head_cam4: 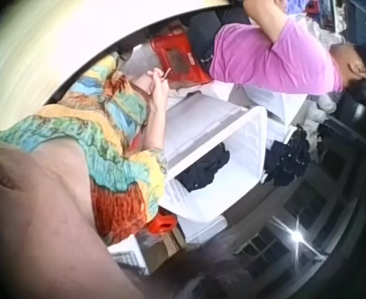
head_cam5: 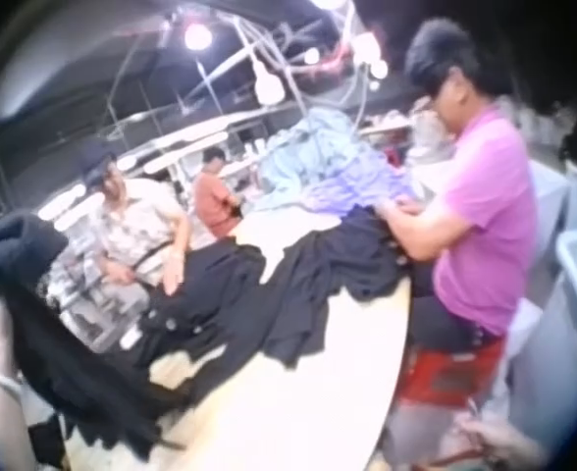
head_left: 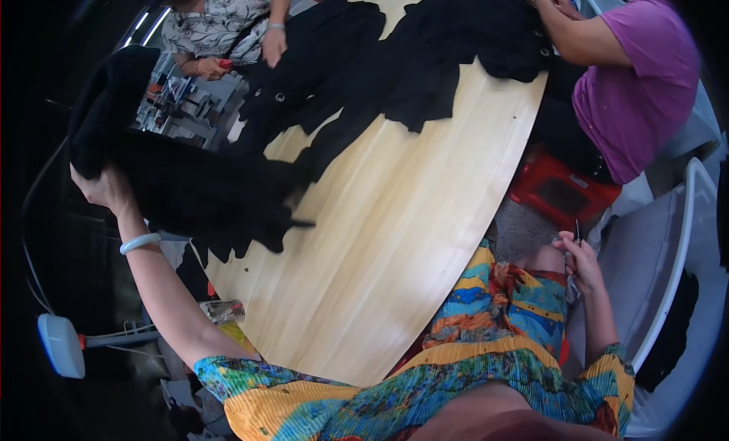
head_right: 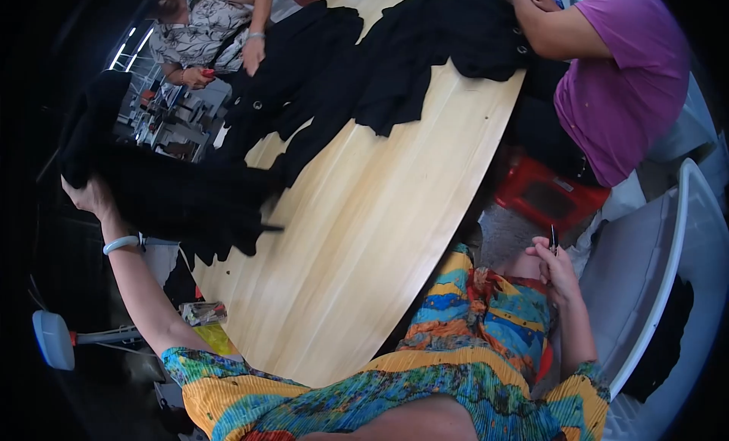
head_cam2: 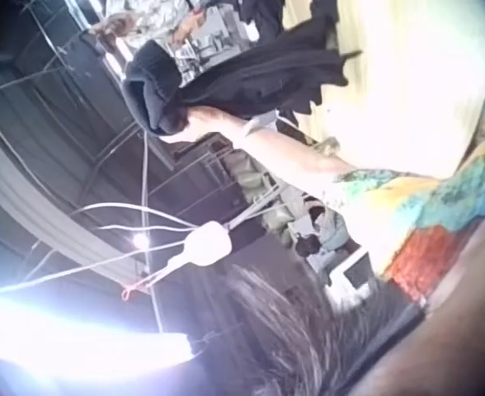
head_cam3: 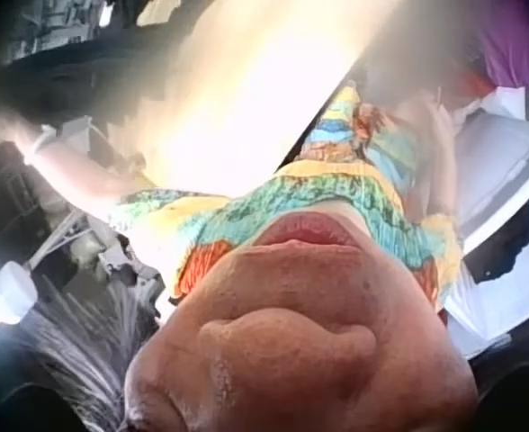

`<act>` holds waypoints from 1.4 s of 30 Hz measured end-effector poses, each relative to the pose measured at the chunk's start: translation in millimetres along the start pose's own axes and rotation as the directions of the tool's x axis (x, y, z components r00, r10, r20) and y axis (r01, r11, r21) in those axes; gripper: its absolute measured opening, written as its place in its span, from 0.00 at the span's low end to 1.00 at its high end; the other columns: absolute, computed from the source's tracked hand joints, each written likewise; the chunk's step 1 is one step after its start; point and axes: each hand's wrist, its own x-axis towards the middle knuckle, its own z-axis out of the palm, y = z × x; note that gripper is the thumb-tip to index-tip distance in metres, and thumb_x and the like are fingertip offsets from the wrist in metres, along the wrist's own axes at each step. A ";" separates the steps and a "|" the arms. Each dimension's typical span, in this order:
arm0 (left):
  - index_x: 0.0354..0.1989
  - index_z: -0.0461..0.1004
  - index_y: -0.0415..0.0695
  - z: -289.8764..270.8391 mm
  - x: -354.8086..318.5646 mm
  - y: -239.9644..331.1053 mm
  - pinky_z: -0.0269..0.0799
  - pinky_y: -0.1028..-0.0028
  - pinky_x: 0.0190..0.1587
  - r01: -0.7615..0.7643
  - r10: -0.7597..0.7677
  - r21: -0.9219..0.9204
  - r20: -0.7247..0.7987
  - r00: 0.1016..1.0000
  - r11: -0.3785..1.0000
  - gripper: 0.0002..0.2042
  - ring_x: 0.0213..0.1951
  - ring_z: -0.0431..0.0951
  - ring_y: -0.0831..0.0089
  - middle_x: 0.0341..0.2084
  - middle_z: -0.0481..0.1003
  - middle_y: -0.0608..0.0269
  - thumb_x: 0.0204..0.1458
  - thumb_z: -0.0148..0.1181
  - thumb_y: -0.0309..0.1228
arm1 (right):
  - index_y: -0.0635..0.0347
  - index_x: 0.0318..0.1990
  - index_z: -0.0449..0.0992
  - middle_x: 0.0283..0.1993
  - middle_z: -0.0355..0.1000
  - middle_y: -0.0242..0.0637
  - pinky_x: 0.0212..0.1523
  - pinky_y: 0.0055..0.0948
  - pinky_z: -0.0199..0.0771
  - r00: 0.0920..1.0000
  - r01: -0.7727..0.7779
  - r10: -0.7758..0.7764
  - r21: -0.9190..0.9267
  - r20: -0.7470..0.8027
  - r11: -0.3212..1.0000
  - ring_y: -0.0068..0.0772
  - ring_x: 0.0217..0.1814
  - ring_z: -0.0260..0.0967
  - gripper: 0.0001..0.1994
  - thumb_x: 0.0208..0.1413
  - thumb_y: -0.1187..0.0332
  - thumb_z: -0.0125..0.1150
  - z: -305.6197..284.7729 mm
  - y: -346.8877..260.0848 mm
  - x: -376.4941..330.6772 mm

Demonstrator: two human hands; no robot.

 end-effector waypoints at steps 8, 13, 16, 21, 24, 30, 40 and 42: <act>0.52 0.62 0.56 16.3 -42.5 -36.2 0.64 0.69 0.45 -0.230 0.186 0.145 0.266 0.946 0.962 0.24 0.45 0.69 0.60 0.44 0.68 0.59 0.42 0.54 0.28 | 0.61 0.41 0.65 0.30 0.70 0.34 0.09 0.11 0.48 0.998 -0.047 0.048 -0.027 0.048 0.999 0.11 0.10 0.49 0.12 0.51 0.66 0.50 -2.0 17.3 13.6; 0.50 0.62 0.48 103.6 -15.2 -3.4 0.64 0.66 0.46 -0.056 0.037 0.298 0.068 0.997 0.953 0.25 0.43 0.68 0.57 0.41 0.67 0.52 0.39 0.56 0.29 | 0.59 0.39 0.66 0.28 0.70 0.34 0.09 0.12 0.49 0.998 -0.048 0.048 -0.010 -0.033 0.999 0.11 0.09 0.48 0.10 0.52 0.65 0.49 -16.8 18.2 12.2; 0.55 0.50 0.38 185.3 -29.4 52.7 0.60 0.57 0.47 -0.194 0.075 0.499 0.247 0.966 0.845 0.47 0.49 0.58 0.50 0.47 0.58 0.44 0.30 0.60 0.59 | 0.59 0.39 0.66 0.28 0.70 0.33 0.09 0.13 0.50 0.997 -0.068 0.068 -0.004 -0.044 0.998 0.11 0.10 0.49 0.10 0.52 0.64 0.49 -16.5 19.5 13.5; 0.58 0.45 0.39 259.8 -186.5 98.4 0.51 0.59 0.55 -0.356 0.322 -0.068 0.609 0.725 0.932 0.45 0.57 0.49 0.44 0.54 0.48 0.34 0.37 0.58 0.54 | 0.61 0.41 0.67 0.31 0.71 0.35 0.10 0.12 0.50 0.977 -0.212 0.213 -0.060 0.007 0.975 0.13 0.12 0.55 0.13 0.51 0.64 0.53 -0.4 53.6 6.7; 0.59 0.45 0.45 235.9 -268.8 109.8 0.52 0.57 0.54 -0.251 0.362 -0.266 0.774 0.519 0.931 0.41 0.58 0.46 0.45 0.56 0.46 0.38 0.38 0.62 0.42 | 0.60 0.41 0.66 0.31 0.70 0.33 0.11 0.13 0.50 0.972 -0.232 0.234 -0.084 0.013 0.969 0.12 0.12 0.50 0.13 0.51 0.63 0.52 5.2 56.1 -4.3; 0.53 0.56 0.42 178.1 -319.2 179.0 0.54 0.64 0.55 -0.192 0.479 -0.439 0.810 0.338 0.878 0.33 0.55 0.54 0.49 0.52 0.53 0.40 0.36 0.64 0.34 | 0.57 0.36 0.65 0.28 0.68 0.28 0.14 0.12 0.51 0.998 -0.040 0.045 -0.109 0.042 0.993 0.11 0.19 0.58 0.09 0.51 0.63 0.52 -5.3 33.5 -31.2; 0.55 0.54 0.41 70.8 -330.0 367.4 0.53 0.63 0.55 -0.052 0.930 -0.943 0.313 0.192 0.328 0.29 0.56 0.52 0.47 0.55 0.50 0.40 0.43 0.59 0.29 | 0.64 0.34 0.70 0.29 0.71 0.34 0.40 0.23 0.65 0.859 0.465 -0.505 -0.293 -0.079 0.836 0.20 0.33 0.67 0.11 0.54 0.64 0.48 -44.4 -16.0 -155.3; 0.54 0.55 0.41 30.9 -356.6 430.6 0.53 0.63 0.55 0.064 0.967 -0.983 0.183 0.175 0.174 0.28 0.56 0.53 0.47 0.54 0.52 0.41 0.44 0.57 0.28 | 0.65 0.35 0.70 0.31 0.72 0.35 0.45 0.23 0.63 0.750 0.527 -0.601 -0.301 -0.275 0.795 0.22 0.38 0.67 0.12 0.55 0.64 0.47 -72.2 -10.5 -196.7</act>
